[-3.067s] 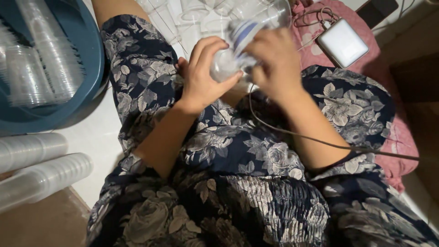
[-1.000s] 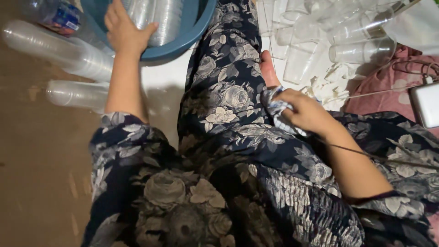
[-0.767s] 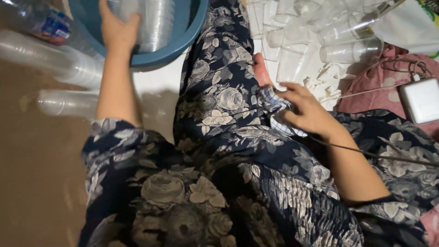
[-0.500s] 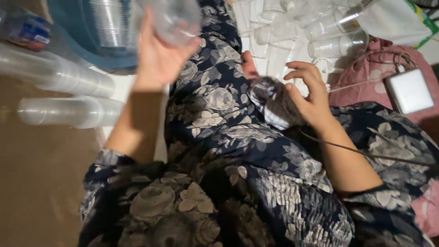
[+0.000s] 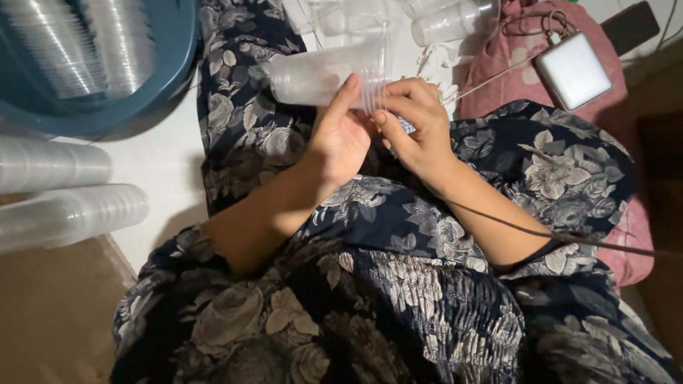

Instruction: Wipe plastic cups with a cloth before stacking them.

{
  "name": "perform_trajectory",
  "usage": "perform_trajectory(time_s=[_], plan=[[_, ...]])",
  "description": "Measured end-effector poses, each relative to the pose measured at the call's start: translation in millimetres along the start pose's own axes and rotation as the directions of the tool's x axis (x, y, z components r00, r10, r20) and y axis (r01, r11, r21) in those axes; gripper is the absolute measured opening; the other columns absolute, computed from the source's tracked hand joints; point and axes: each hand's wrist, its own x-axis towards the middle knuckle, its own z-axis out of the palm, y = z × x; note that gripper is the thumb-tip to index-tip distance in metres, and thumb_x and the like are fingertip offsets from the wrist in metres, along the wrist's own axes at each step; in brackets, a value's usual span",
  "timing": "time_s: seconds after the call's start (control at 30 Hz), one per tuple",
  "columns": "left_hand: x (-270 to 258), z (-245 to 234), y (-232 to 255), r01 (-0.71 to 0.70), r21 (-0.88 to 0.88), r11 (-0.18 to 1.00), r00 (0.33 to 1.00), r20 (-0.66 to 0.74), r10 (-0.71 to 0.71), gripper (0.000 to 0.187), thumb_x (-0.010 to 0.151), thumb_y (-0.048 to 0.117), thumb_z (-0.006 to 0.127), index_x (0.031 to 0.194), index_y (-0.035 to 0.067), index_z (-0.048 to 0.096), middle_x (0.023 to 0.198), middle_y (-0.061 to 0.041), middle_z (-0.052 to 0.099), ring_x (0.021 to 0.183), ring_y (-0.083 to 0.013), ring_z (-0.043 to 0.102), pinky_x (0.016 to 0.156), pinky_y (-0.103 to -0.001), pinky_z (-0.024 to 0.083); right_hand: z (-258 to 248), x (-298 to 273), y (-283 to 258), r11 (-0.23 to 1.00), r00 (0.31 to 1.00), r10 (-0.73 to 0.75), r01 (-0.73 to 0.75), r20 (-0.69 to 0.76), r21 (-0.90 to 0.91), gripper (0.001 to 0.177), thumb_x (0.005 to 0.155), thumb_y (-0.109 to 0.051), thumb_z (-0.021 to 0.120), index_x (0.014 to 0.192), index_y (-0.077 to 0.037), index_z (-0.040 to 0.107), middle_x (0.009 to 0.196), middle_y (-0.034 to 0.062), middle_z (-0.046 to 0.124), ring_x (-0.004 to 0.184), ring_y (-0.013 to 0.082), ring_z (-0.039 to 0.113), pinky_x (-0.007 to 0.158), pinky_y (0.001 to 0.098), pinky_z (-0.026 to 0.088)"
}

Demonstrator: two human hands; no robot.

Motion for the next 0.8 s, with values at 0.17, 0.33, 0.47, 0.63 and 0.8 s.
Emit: perform_trajectory(time_s=[0.17,0.33,0.47,0.63,0.8], plan=[[-1,-4,2,-0.020,-0.003,1.000,0.996,-0.092,0.019,0.034,0.102,0.023,0.069,0.130,0.007,0.056,0.121,-0.008,0.065,0.113,-0.0224,0.063,0.098,-0.040,0.052,1,3,-2,0.998,0.997,0.014,-0.018,0.074,0.062,0.015,0.102,-0.010,0.069,0.115,-0.003,0.072,0.114,0.0102,0.066,0.103,0.0285,0.060,0.094,0.0382,0.043],[-3,-6,8,-0.093,-0.013,0.996,0.990,-0.105,0.091,0.032,0.101,0.021,0.069,0.129,0.008,0.057,0.121,-0.008,0.065,0.114,-0.0224,0.063,0.099,-0.042,0.052,7,6,-2,0.996,0.996,-0.004,-0.004,0.093,0.086,0.014,0.104,-0.008,0.066,0.115,0.000,0.070,0.116,0.0117,0.066,0.106,0.0288,0.062,0.095,0.0386,0.047],[3,-24,12,-0.155,-0.072,0.985,0.974,-0.175,0.141,0.029,0.099,0.017,0.073,0.124,0.010,0.059,0.117,-0.005,0.066,0.113,-0.0201,0.063,0.101,-0.042,0.052,11,12,-8,0.998,0.999,0.012,-0.015,0.043,0.067,0.013,0.105,-0.005,0.065,0.116,0.001,0.069,0.117,0.0145,0.065,0.106,0.0300,0.065,0.092,0.0381,0.052],[0,-21,36,-0.197,-0.066,0.978,0.966,-0.185,0.182,0.031,0.096,0.020,0.076,0.121,0.010,0.061,0.114,-0.005,0.068,0.110,-0.0200,0.064,0.094,-0.043,0.054,24,31,-22,1.000,0.999,-0.021,0.021,0.034,-0.007,0.013,0.102,-0.002,0.068,0.114,0.001,0.071,0.113,0.0159,0.068,0.101,0.0306,0.069,0.086,0.0372,0.056],[-3,-47,60,-0.234,-0.061,0.970,0.947,-0.239,0.214,0.033,0.096,0.021,0.077,0.125,0.012,0.061,0.117,-0.004,0.068,0.111,-0.0193,0.064,0.096,-0.039,0.053,40,62,-36,0.995,0.989,-0.093,0.087,0.118,0.049,0.016,0.096,0.000,0.067,0.111,0.000,0.072,0.109,0.0156,0.073,0.102,0.0316,0.071,0.090,0.0391,0.057]])
